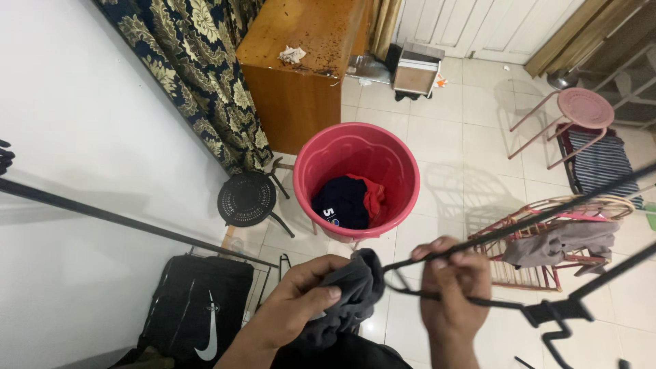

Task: The person takes various garments, including a brown shirt, black pants, and a green shirt, from a pink basin. They place each item onto a black hanger and hang it on a metal clothing rack. The person repeats this process for multiple items, organizing them on the rack.

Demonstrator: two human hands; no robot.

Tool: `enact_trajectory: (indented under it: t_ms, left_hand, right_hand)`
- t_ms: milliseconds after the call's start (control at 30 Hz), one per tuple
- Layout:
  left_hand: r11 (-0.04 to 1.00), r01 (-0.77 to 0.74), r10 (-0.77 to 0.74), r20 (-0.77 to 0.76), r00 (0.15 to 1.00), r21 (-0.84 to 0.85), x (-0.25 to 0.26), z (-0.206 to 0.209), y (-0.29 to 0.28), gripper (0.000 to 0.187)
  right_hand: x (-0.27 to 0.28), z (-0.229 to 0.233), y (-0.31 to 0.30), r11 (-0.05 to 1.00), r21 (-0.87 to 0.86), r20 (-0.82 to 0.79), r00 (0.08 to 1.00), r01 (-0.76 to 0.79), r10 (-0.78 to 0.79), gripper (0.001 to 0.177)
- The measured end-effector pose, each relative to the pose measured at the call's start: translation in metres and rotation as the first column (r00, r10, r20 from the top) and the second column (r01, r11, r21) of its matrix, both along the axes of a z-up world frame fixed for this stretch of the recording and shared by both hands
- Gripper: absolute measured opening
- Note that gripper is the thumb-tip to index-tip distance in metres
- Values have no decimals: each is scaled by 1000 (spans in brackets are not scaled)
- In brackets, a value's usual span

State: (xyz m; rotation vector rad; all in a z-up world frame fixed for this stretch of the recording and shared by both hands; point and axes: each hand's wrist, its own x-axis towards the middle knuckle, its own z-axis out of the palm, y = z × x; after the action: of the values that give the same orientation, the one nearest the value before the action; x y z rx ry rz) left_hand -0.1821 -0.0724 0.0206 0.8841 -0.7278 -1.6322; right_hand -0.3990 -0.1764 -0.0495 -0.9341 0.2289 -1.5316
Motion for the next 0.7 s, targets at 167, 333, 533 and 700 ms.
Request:
enact_trajectory:
  t_ms: [167, 333, 533, 700]
  left_hand:
    - [999, -11, 13, 66, 998, -31, -3, 19, 9, 59]
    - [991, -130, 132, 139, 981, -26, 8, 47, 30, 60]
    - [965, -248, 261, 348, 901, -80, 29, 34, 32, 57]
    - [978, -159, 206, 492, 846, -137, 24, 24, 35, 56]
  right_hand:
    - [44, -26, 33, 979, -111, 66, 981, -173, 181, 10]
    - [67, -75, 19, 943, 130, -594, 738, -307, 322, 22]
    - [74, -49, 19, 837, 15, -681, 607, -547, 409, 27]
    - [69, -15, 23, 946, 8, -314, 898, -323, 309, 32]
